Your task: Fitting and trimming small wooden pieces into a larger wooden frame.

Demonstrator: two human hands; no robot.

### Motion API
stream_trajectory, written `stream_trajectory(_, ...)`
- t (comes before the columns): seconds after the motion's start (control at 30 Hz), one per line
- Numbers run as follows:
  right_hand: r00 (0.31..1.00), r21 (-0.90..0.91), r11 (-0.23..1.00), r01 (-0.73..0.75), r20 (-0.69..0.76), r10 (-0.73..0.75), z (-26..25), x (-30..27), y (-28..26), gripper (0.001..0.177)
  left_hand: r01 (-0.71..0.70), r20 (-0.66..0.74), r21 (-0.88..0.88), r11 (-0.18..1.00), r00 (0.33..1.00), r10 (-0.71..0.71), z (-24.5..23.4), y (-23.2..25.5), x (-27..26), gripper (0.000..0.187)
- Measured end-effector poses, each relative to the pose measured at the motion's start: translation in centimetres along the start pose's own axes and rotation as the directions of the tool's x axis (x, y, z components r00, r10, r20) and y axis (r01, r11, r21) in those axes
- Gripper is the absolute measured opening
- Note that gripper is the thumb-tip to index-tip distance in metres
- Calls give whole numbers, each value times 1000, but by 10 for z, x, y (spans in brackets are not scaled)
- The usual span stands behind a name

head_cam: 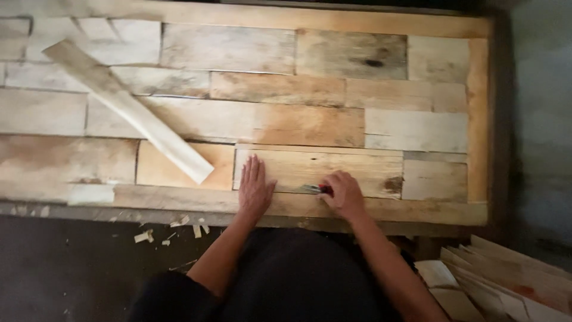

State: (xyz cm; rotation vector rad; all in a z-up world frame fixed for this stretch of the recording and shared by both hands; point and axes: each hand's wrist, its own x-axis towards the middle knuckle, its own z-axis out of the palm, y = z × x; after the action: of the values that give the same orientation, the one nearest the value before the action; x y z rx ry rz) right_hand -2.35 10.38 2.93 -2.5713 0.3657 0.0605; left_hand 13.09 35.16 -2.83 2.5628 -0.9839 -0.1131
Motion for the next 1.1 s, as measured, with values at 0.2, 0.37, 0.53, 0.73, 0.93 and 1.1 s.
stream_trajectory(0.2,994,-272,960,-63,-108,35,10,18,16,75,17,-99,-30,999,995,-20,-5,-12,8,83)
stream_trajectory(0.37,969,-406,885,-229,-6,248,6,45,13,92,-1,-42,19,1000,999,2,-9,-19,18,86)
stream_trajectory(0.53,915,-437,843,-312,102,391,8,58,19,96,5,11,42,999,1000,-5,-9,-20,24,88)
stream_trajectory(0.73,907,-449,836,-316,117,405,11,60,18,95,20,8,1,1000,1000,-20,-12,-18,23,89)
stream_trajectory(0.93,932,-411,861,-299,69,356,16,55,23,95,44,34,25,999,998,-45,-19,-14,27,92)
stream_trajectory(1.1,934,-427,856,-290,69,350,16,56,21,93,26,35,33,999,999,-27,-17,-16,25,89)
